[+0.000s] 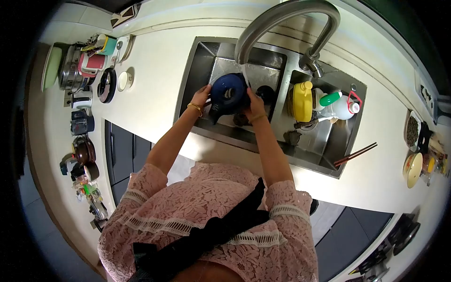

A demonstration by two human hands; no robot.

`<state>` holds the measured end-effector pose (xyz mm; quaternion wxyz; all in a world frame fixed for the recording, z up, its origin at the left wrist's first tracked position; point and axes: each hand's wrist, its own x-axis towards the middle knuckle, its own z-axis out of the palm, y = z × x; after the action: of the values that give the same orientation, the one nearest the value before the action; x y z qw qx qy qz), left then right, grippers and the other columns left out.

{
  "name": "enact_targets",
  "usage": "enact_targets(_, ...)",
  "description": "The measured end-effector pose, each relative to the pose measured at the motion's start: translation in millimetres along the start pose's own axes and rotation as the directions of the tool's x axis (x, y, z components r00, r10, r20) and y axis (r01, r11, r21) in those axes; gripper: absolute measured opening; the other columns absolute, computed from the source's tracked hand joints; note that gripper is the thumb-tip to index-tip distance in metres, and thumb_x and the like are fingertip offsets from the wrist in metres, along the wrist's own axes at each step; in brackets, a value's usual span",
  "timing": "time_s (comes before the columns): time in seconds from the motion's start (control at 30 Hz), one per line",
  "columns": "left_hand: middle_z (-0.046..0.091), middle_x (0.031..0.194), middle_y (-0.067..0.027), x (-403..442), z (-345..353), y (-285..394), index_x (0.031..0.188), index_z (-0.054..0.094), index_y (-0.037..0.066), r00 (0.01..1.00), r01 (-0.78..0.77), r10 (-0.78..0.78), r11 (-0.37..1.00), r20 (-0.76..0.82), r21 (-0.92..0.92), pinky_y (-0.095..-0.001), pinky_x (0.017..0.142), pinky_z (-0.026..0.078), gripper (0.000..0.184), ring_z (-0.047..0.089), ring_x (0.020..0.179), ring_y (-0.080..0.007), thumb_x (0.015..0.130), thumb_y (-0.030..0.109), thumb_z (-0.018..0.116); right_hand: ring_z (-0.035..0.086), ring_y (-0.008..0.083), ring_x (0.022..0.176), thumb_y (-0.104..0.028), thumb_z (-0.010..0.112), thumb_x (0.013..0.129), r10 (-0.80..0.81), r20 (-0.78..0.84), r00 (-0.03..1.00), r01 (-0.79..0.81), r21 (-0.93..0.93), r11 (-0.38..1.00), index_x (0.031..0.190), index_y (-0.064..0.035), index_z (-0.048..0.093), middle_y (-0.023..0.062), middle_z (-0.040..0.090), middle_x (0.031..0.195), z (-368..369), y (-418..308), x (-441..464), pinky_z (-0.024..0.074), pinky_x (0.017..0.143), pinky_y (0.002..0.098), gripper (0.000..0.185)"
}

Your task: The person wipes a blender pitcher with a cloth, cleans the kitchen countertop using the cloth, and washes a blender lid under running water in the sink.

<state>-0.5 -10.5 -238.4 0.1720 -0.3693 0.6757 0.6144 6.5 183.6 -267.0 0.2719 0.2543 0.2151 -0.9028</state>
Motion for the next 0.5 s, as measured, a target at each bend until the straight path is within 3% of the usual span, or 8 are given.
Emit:
enact_targets(0.03,0.055,0.104,-0.0095,14.6,-0.9,-14.3,0.115,0.046,0.007,1.0,0.0,0.0,1.0,-0.004,-0.006,-0.0304,0.079,0.041,0.046,0.052,0.092,-0.0178,0.081,0.039,0.051,0.05,0.024,0.096,-0.027,0.049,0.083,-0.019,0.003,1.0,0.019,-0.022,1.0,0.11,0.0004,0.045,0.0103,0.052,0.106,-5.7,2.2,4.9,0.0404,0.084,0.0386,0.038)
enact_targets(0.07,0.057,0.099,-0.0088,29.8,-1.9,-31.3,0.11,0.05,0.007,0.954,-0.289,0.299,0.937,-0.022,0.196,-0.0293,0.077,0.042,0.041,0.054,0.087,-0.0184,0.079,0.034,0.054,0.05,0.0242,0.097,-0.026,0.045,0.085,-0.038,0.005,0.999,0.038,-0.043,0.998,0.111,0.0009,0.045,0.0109,0.051,0.108,-10.7,4.8,8.9,0.0393,0.086,0.0391,0.037)
enact_targets(0.1,0.059,0.094,-0.0081,36.8,-2.2,-40.4,0.106,0.055,0.007,0.824,-0.529,0.567,0.755,0.02,0.388,-0.0282,0.074,0.043,0.036,0.056,0.083,-0.0189,0.077,0.029,0.058,0.05,0.0242,0.097,-0.026,0.045,0.085,-0.034,0.006,0.999,0.034,-0.048,0.998,0.111,0.0009,0.045,0.0109,0.051,0.108,-14.4,7.6,11.3,0.0393,0.086,0.0391,0.037)
enact_targets(0.13,0.061,0.088,-0.009,13.9,7.1,-25.2,0.096,0.06,0.006,0.696,-0.599,0.718,0.579,0.004,0.553,-0.0283,0.07,0.045,0.027,0.058,0.078,-0.0195,0.074,0.022,0.061,0.05,0.024,0.096,-0.024,0.045,0.085,-0.05,0.003,0.999,0.05,-0.027,0.998,0.109,0.0013,0.046,0.011,0.051,0.107,-17.0,10.2,13.5,0.0396,0.086,0.0383,0.035)
enact_targets(0.23,0.06,0.09,-0.0128,-13.7,32.3,-7.1,0.092,0.06,0.005,0.771,-0.621,0.623,0.689,0.134,0.374,-0.0307,0.068,0.046,0.025,0.058,0.082,-0.0221,0.074,0.023,0.06,0.051,0.0232,0.093,-0.021,0.051,0.082,-0.089,0.01,0.996,0.088,0.025,0.996,0.107,0.0013,0.046,0.0102,0.052,0.104,-16.5,10.9,10.2,0.0412,0.083,0.0358,0.034)
enact_targets(0.3,0.06,0.09,-0.0137,-17.1,50.3,-3.4,0.093,0.059,0.004,0.81,-0.574,0.557,0.69,0.183,0.442,-0.0307,0.069,0.045,0.029,0.058,0.083,-0.0233,0.076,0.027,0.058,0.052,0.0225,0.09,-0.018,0.057,0.079,-0.118,0.016,0.993,0.117,0.055,0.992,0.107,0.0008,0.046,0.0093,0.052,0.102,-12.3,8.1,2.6,0.0426,0.08,0.0341,0.035)
enact_targets(0.43,0.059,0.092,-0.017,-16.0,70.9,9.1,0.098,0.056,0.0,0.898,-0.439,0.389,0.747,0.208,0.498,-0.0304,0.075,0.042,0.046,0.056,0.087,-0.0249,0.08,0.041,0.048,0.052,0.0198,0.088,-0.011,0.06,0.075,-0.251,-0.014,0.968,0.248,-0.127,0.96,0.105,0.0018,0.046,0.0086,0.053,0.099,-4.1,4.7,-11.5,0.0437,0.076,0.031,0.036)
enact_targets(0.5,0.058,0.094,-0.0162,-13.9,74.1,18.0,0.103,0.052,-0.003,0.922,-0.372,0.286,0.842,0.262,0.39,-0.0311,0.079,0.04,0.055,0.055,0.089,-0.0248,0.081,0.047,0.044,0.052,0.0186,0.087,-0.01,0.062,0.073,-0.313,0.026,0.949,0.312,-0.198,0.929,0.105,0.0026,0.045,0.0086,0.053,0.098,0.3,3.8,-14.5,0.0437,0.074,0.0297,0.037)
